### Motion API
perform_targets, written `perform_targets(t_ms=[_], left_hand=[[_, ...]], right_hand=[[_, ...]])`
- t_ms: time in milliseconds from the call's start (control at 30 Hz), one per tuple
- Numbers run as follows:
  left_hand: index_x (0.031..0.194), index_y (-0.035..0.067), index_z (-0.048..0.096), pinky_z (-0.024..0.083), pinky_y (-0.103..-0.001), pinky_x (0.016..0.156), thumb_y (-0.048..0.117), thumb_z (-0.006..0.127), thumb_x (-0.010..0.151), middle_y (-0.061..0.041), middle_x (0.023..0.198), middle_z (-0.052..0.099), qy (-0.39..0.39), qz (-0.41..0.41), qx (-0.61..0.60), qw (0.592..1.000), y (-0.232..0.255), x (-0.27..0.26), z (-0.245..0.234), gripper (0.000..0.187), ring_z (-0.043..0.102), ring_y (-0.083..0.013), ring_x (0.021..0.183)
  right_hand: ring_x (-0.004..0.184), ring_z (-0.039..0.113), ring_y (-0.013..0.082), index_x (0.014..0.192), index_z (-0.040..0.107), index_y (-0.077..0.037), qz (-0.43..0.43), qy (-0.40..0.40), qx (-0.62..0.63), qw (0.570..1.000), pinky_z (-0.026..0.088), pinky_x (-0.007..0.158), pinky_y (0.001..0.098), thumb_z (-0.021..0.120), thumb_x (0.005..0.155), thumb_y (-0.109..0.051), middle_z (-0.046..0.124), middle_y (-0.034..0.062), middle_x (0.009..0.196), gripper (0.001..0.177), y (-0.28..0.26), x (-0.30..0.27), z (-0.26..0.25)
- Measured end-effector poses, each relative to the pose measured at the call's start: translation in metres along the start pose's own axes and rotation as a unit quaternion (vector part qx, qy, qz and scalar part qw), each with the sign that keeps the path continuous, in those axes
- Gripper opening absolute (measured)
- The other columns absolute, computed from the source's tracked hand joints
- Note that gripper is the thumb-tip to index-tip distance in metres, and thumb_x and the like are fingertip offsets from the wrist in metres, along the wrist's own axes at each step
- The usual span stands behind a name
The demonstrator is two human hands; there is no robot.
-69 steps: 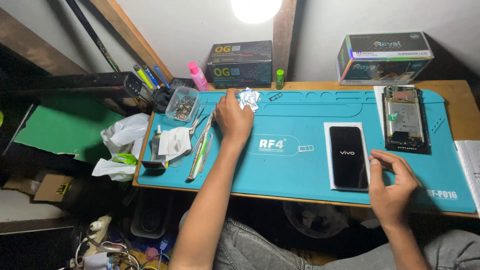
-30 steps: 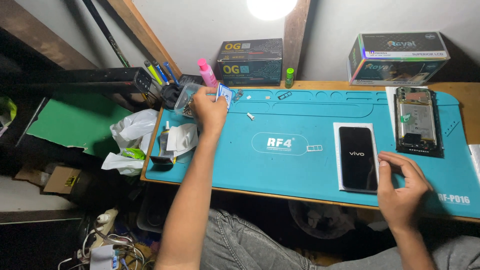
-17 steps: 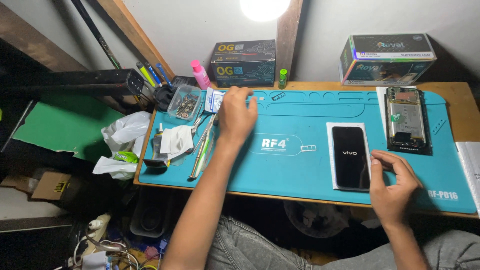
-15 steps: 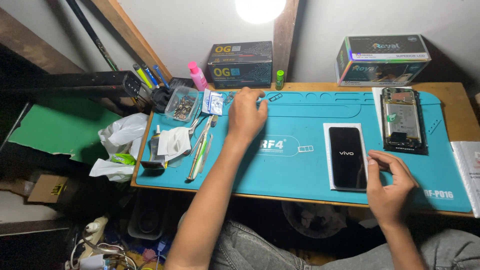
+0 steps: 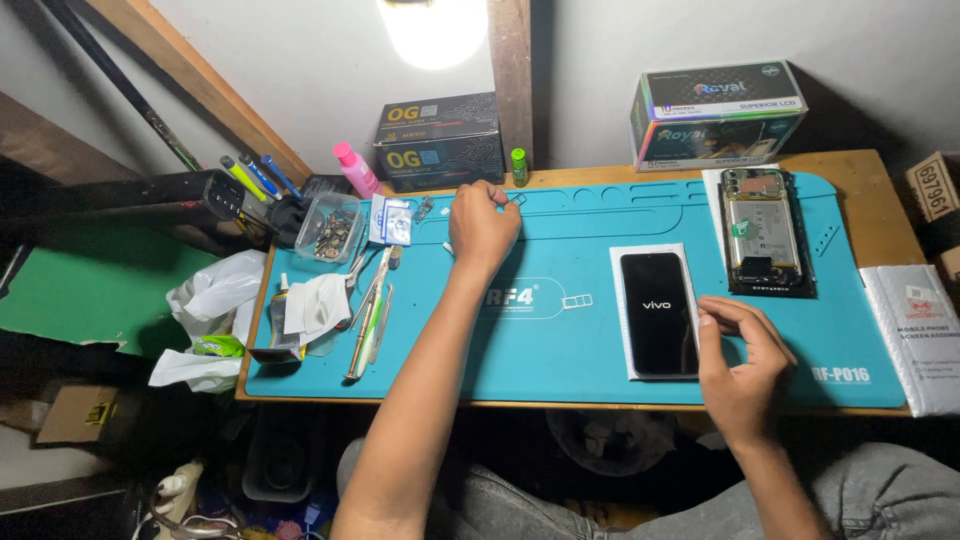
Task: The person handles a black Vivo smartphone, removes a SIM card tray, and inserts a new SIM card. They then power on the device and navigate the touchscreen interface to verify functionality.
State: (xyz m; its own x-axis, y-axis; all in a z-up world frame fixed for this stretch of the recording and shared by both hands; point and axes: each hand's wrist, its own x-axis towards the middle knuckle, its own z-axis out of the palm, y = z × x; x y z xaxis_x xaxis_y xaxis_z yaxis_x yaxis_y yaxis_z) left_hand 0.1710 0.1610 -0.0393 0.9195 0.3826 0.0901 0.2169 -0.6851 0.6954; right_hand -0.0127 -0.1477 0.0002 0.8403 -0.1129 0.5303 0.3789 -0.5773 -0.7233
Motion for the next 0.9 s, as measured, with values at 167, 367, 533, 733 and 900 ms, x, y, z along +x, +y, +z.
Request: perform_targets(t_ms=[167,367,533,733,900], left_hand=[[0.093,0.002,0.077,0.060,-0.051,0.082,0.004,0.076,0.087,-0.012,0.083,0.071,0.004,0.032,-0.058,0.998,0.029,-0.021,-0.025,0.006,0.076,-0.0373,0.089],[0.099,0.008,0.083,0.061,-0.040,0.077,0.007,0.077,0.092,-0.012,0.087,0.078,-0.040,0.099,-0.150,0.983,0.071,-0.065,-0.026,0.009,0.076,-0.0255,0.080],[0.099,0.016,0.086,0.063,-0.034,0.078,0.014,0.086,0.085,-0.007,0.083,0.082,-0.192,0.132,-0.238,0.943,0.146,-0.150,-0.022,0.014,0.079,-0.0182,0.079],[0.101,0.008,0.087,0.067,-0.041,0.080,0.005,0.086,0.084,-0.015,0.086,0.086,-0.296,0.183,-0.280,0.895,0.197,-0.208,-0.027,0.017,0.085,-0.0298,0.084],[0.110,-0.003,0.083,0.066,-0.048,0.085,0.003,0.086,0.086,-0.023,0.092,0.085,-0.251,0.163,-0.272,0.915,0.202,-0.242,-0.027,0.025,0.084,-0.0327,0.085]], right_hand=[[0.102,0.076,0.0393,0.109,0.077,0.008,0.013,0.018,0.036,0.999,0.060,0.086,0.0435,0.071,0.103,0.013,0.077,0.0231,0.110,0.010,0.000,0.005,-0.001],[0.105,0.077,0.0350,0.111,0.078,0.002,0.028,0.042,0.059,0.997,0.061,0.089,0.0406,0.074,0.101,0.001,0.078,0.0183,0.112,0.011,0.007,0.003,-0.003],[0.111,0.078,0.0272,0.123,0.076,-0.003,0.077,0.071,0.146,0.984,0.061,0.096,0.0368,0.078,0.097,-0.013,0.080,0.0135,0.116,0.028,0.003,0.008,-0.023],[0.084,0.081,0.0175,0.112,0.082,-0.001,0.160,0.054,0.215,0.962,0.064,0.086,0.0343,0.078,0.093,-0.003,0.084,0.0121,0.083,0.019,0.003,0.006,-0.069],[0.079,0.080,0.0141,0.102,0.082,-0.002,0.228,0.092,0.273,0.930,0.062,0.082,0.0317,0.083,0.094,-0.008,0.083,0.0114,0.078,0.010,0.010,-0.004,-0.131]])
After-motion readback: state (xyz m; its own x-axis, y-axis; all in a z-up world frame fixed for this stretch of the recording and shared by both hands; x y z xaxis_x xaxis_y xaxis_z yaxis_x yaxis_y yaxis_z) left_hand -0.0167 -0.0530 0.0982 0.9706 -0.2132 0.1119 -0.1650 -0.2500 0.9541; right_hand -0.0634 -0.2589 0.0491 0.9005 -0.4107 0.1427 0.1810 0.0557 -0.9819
